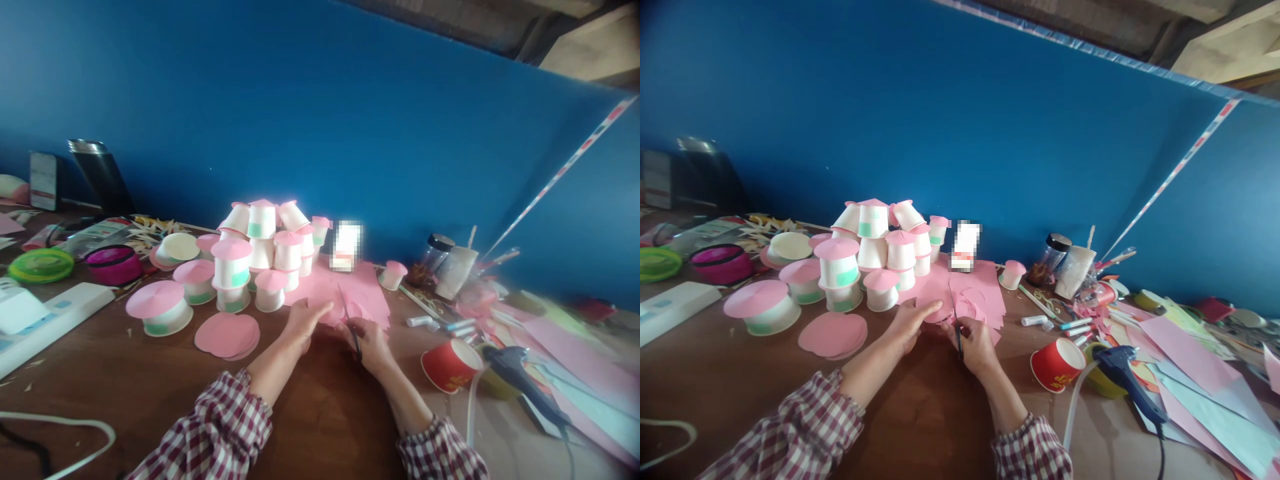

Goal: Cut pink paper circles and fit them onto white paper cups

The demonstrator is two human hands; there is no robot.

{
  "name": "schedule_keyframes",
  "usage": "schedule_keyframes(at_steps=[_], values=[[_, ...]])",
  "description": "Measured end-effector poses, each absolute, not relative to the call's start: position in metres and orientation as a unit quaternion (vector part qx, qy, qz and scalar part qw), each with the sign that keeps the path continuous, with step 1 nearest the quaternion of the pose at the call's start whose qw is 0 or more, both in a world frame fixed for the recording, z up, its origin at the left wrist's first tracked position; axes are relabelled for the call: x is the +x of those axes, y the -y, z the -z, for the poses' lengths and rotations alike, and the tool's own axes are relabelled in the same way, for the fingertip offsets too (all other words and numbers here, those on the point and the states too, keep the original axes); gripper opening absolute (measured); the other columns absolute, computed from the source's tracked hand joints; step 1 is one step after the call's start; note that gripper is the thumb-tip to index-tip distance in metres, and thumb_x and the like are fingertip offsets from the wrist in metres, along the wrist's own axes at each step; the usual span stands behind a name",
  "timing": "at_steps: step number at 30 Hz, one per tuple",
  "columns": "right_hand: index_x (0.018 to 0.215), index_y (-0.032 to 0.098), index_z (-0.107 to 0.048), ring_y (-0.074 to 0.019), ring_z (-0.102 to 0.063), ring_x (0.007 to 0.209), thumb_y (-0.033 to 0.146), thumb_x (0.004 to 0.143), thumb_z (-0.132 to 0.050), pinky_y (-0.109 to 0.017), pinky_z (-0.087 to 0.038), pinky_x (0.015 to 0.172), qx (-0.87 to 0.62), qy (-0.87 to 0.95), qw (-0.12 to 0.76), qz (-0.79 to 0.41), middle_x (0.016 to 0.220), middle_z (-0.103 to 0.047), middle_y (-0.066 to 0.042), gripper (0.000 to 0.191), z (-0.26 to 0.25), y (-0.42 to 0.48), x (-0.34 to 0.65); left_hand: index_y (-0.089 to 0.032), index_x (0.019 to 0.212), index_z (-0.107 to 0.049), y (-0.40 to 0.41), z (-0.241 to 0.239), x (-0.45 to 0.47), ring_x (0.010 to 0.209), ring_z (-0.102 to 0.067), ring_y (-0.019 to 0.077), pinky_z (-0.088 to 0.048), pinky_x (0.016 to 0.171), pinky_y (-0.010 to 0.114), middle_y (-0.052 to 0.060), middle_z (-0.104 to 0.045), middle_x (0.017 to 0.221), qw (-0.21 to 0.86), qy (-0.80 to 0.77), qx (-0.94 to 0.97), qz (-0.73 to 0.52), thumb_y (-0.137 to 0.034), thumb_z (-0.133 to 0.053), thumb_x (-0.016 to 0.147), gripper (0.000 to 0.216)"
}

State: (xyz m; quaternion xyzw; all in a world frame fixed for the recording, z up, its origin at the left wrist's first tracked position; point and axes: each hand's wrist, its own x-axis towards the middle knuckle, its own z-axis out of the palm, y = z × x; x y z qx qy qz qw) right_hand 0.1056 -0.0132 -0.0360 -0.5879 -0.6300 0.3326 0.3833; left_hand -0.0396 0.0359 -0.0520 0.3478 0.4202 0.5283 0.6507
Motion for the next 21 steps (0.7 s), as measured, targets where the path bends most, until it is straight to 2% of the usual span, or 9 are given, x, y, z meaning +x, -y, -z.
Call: schedule_keyframes(at_steps=[12,21], values=[[0.065,0.017,-0.054,-0.0081,-0.040,0.034,0.042,0.075,-0.064,-0.019,-0.029,0.034,-0.569,0.614,0.395,-0.379,0.042,-0.042,0.007,0.028,0.0399,0.0123,0.1069,-0.008,0.088,-0.067,-0.0383,0.0561,-0.0431,0.066,-0.067,0.0258,-0.052,0.057,0.034,0.014,-0.071,0.076,0.656,-0.391,0.401,-0.507,-0.037,-0.074,0.063,0.039],[0.061,0.017,-0.053,-0.0075,-0.039,0.034,0.040,0.075,-0.063,-0.018,-0.027,0.034,-0.579,0.625,0.392,-0.348,0.042,-0.041,0.007,0.029,0.0375,0.0121,0.1065,-0.008,0.083,-0.066,-0.0364,0.0522,-0.0419,0.064,-0.066,0.0264,-0.052,0.059,0.036,0.013,-0.069,0.070,0.665,-0.394,0.405,-0.488,-0.038,-0.074,0.064,0.036]])
